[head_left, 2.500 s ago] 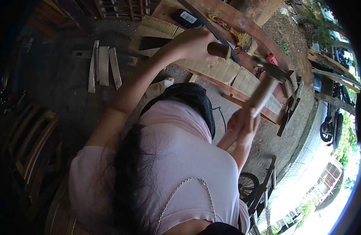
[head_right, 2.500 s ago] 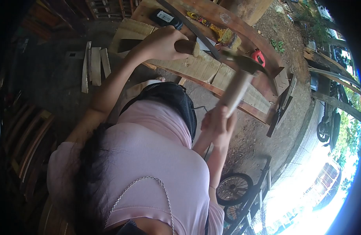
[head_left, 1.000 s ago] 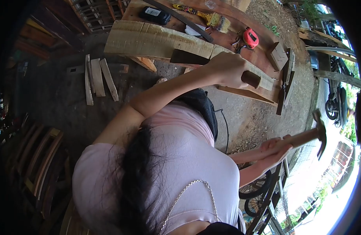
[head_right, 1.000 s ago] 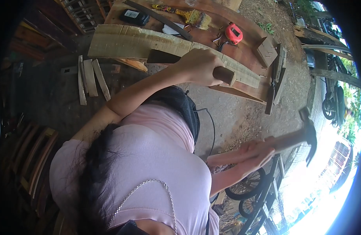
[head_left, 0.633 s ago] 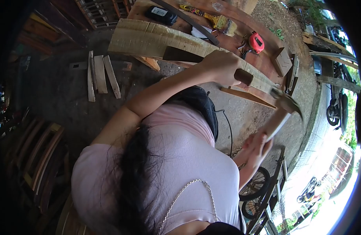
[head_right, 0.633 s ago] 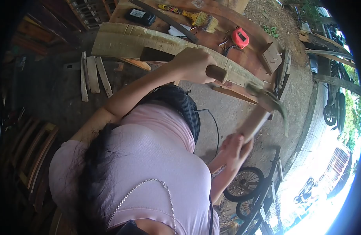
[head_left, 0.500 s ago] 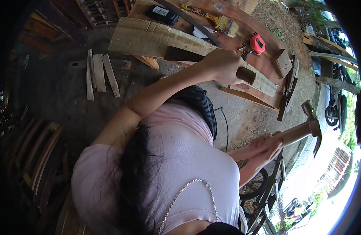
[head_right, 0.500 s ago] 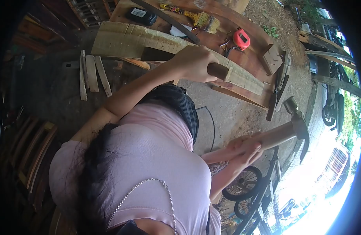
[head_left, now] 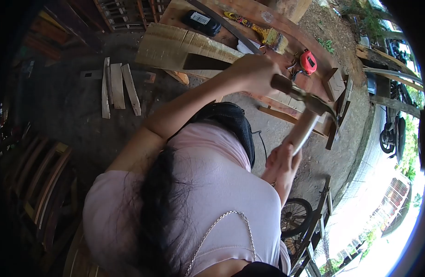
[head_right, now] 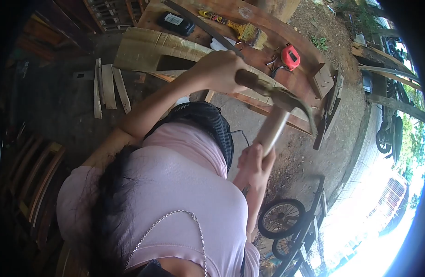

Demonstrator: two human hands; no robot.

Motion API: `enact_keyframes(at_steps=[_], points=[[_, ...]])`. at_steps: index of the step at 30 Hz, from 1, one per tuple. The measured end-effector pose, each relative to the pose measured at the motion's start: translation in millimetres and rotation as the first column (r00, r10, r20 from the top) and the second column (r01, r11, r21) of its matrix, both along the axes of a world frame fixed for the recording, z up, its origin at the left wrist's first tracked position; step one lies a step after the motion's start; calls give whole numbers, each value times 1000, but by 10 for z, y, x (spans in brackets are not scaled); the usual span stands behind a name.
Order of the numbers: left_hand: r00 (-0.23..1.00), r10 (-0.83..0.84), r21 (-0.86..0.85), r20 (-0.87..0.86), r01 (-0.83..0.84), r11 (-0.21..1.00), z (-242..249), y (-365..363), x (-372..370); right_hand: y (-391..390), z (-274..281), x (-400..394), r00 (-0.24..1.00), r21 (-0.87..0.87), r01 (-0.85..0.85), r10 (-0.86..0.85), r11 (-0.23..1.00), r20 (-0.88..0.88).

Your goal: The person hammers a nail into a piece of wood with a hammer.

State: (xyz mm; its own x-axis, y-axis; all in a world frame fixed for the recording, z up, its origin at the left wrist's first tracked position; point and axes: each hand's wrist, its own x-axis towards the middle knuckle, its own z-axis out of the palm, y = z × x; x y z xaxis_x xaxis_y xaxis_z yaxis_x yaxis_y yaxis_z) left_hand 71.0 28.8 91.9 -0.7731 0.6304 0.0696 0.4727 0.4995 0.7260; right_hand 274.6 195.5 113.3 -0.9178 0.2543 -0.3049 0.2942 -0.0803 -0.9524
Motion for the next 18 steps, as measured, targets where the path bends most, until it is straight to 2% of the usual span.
enact_keyframes(at_steps=[2,4,5,8,10,11,12,14,16,18], points=[[1000,17,-56,-10,-18,998,-36,-58,-45,49,76,-49,998,66,-19,15,998,55],[997,16,3,-79,-16,1000,-81,-114,6,177,168,-31,996,125,88,-86,988,-23],[998,23,8,-57,-23,1000,-68,-128,-22,251,246,-23,986,114,126,-112,985,-125],[999,42,8,-31,-42,999,-29,-149,-88,194,331,-79,895,-218,330,-378,919,-238],[998,48,3,-32,-47,999,30,-155,-96,15,46,-95,956,-110,218,-235,970,-177],[998,48,-6,-33,-49,999,53,-171,-103,-141,11,-121,998,-19,35,-36,999,-52],[998,40,-11,-38,-41,999,-21,-234,-135,-316,15,-178,997,-10,-8,9,1000,79],[991,84,-102,-106,-95,990,-244,-438,-257,-193,59,-216,989,24,-83,79,996,126],[987,92,-120,-134,-108,987,-144,-524,-206,-62,147,-204,1000,107,9,-11,994,21],[984,116,-14,-135,-119,993,-131,-566,-242,80,257,-234,979,53,107,-96,993,-178]])
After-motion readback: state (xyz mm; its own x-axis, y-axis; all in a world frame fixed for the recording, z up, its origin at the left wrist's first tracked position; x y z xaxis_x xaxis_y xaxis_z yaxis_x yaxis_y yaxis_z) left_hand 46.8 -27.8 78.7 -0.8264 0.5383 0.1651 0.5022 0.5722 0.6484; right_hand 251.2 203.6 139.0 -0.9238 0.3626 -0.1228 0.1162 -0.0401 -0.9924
